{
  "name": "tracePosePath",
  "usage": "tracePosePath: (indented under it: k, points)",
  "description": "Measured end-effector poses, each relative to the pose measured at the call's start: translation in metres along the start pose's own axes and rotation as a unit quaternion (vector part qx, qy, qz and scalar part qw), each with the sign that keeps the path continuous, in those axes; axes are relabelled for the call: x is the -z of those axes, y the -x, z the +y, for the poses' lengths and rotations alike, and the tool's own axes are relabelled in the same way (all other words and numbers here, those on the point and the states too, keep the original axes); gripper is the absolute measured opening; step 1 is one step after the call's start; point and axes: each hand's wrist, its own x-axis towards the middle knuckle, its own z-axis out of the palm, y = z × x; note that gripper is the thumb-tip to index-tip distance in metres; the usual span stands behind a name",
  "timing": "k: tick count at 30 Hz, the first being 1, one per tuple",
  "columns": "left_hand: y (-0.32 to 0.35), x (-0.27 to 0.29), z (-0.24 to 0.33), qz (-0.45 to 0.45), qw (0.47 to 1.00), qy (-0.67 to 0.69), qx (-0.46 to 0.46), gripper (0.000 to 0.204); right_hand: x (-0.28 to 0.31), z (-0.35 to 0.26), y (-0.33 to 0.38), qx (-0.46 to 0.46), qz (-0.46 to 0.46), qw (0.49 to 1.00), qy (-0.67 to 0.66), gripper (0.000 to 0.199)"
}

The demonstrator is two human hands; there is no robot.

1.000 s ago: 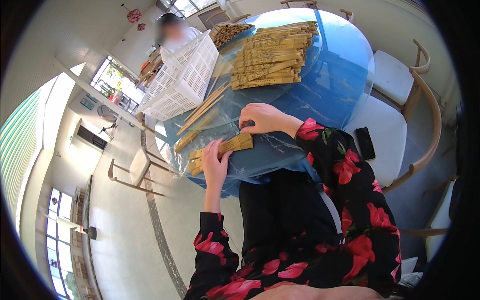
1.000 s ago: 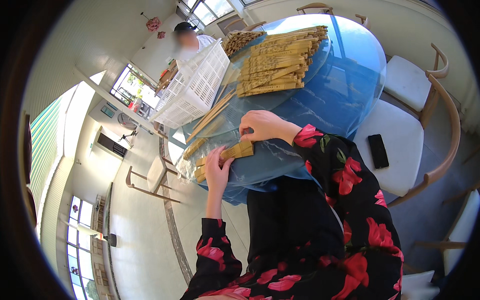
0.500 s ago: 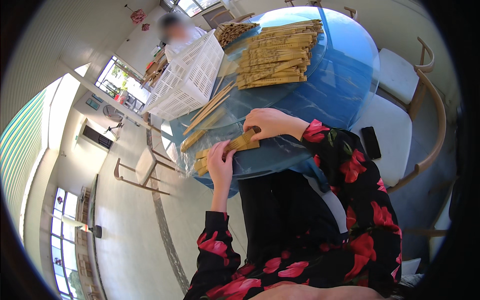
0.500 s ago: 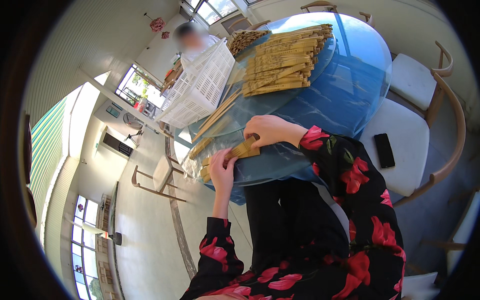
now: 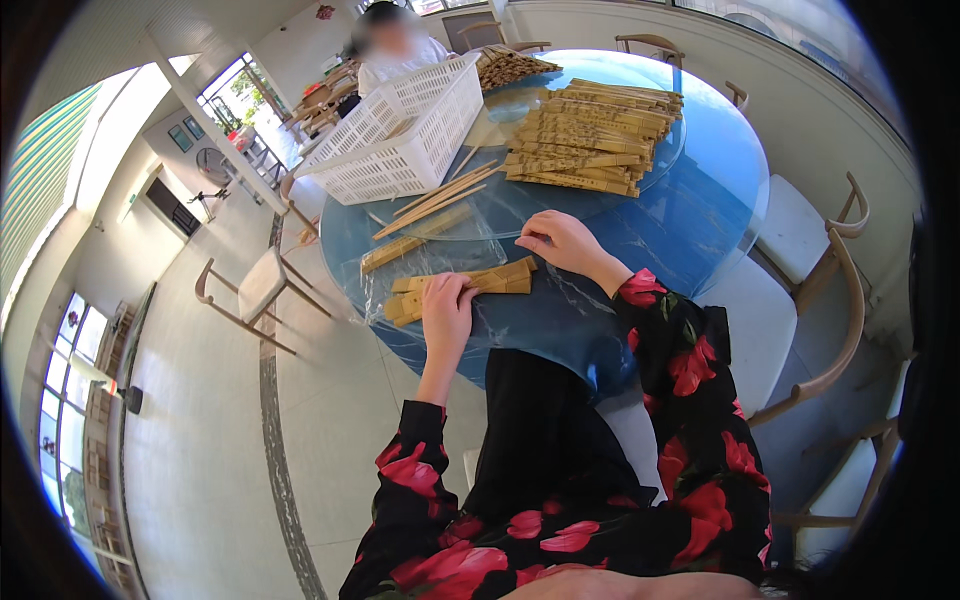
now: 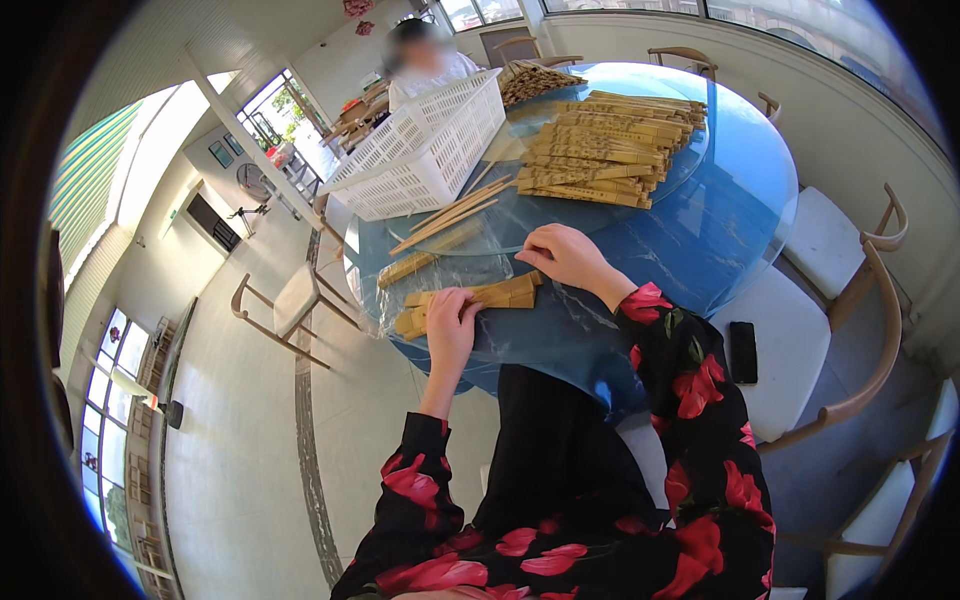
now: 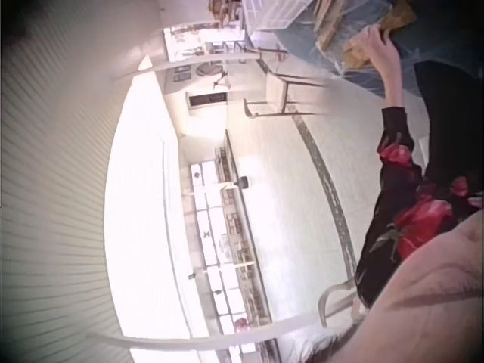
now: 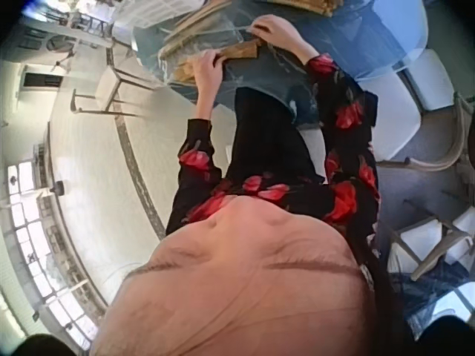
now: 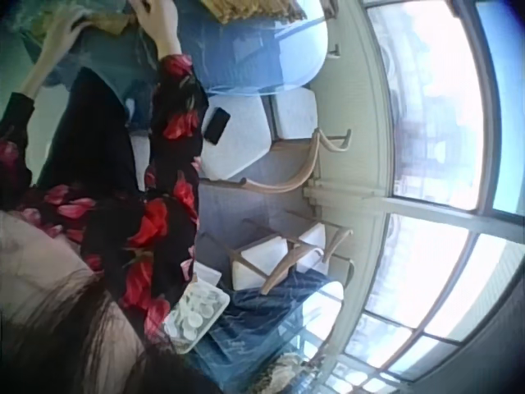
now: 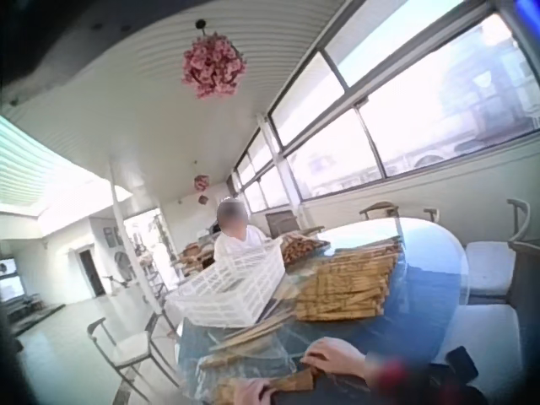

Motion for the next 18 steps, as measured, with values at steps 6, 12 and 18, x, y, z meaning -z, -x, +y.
tracePosePath:
  k: [6,12,18]
  points:
    - [0.0,-0.005,0.009,-0.006,0.999,0.035,0.035,0.016,0.015,-0.012,0.0,0.011,0.043,0.997,0.07,0.007]
    - [0.01,0.001,0.02,0.001,0.997,0.035,0.065,0.014,0.007,-0.02,-0.009,0.046,-0.007,0.991,0.127,0.015]
    - [0.008,0.005,0.028,-0.016,0.996,0.056,0.063,0.016,-0.039,0.01,-0.077,0.134,-0.019,0.939,0.315,0.019]
